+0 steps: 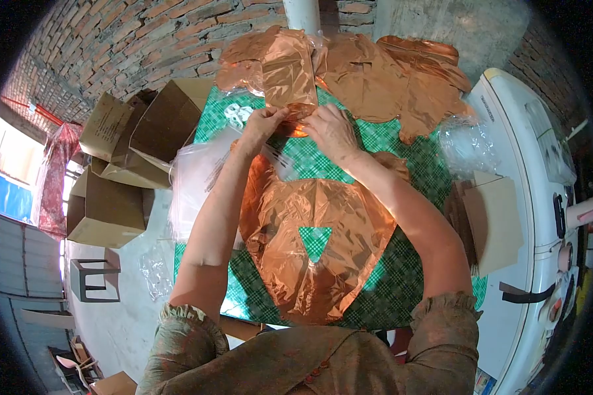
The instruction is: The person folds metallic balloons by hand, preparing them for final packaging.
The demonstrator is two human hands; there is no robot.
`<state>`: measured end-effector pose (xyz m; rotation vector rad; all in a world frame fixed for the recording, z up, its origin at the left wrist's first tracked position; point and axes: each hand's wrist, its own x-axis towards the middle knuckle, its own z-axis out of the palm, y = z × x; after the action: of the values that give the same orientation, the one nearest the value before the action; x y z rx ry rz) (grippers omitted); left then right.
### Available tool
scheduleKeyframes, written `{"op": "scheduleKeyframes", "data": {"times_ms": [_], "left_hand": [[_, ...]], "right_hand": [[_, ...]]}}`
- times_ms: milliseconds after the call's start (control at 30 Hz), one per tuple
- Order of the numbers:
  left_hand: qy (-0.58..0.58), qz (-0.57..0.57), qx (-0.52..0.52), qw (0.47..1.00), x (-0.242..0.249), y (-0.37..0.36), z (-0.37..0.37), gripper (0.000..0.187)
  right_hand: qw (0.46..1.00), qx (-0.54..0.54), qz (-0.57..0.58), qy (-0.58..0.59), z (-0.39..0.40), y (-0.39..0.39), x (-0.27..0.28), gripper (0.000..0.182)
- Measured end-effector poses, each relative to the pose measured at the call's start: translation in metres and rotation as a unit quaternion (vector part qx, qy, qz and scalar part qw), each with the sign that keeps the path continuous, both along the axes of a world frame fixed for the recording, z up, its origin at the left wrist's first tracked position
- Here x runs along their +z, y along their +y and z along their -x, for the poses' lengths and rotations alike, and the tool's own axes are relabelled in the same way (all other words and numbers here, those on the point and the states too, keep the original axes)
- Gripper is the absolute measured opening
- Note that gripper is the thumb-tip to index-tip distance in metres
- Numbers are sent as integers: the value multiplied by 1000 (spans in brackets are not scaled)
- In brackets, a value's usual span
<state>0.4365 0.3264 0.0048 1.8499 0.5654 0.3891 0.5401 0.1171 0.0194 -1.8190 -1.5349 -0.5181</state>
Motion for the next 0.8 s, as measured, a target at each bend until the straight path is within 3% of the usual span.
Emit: {"op": "scheduleKeyframes", "data": {"times_ms": [133, 233, 333, 433, 800], "left_hand": [[-2, 109, -5, 994, 16, -9, 8, 32], [9, 72, -10, 997, 22, -10, 11, 32], [3, 108, -18, 994, 19, -8, 10, 33], [30, 35, -12, 999, 12, 1, 7, 34], [1, 45, -12, 999, 12, -3, 9, 38]], "right_hand": [[999, 8, -13, 37, -8, 10, -12, 8], [997, 16, -2, 80, -7, 14, -9, 9], [992, 16, -2, 127, -10, 18, -10, 12], [987, 16, -2, 162, -10, 21, -9, 17], [943, 29, 51, 328, -16, 28, -4, 20]]}}
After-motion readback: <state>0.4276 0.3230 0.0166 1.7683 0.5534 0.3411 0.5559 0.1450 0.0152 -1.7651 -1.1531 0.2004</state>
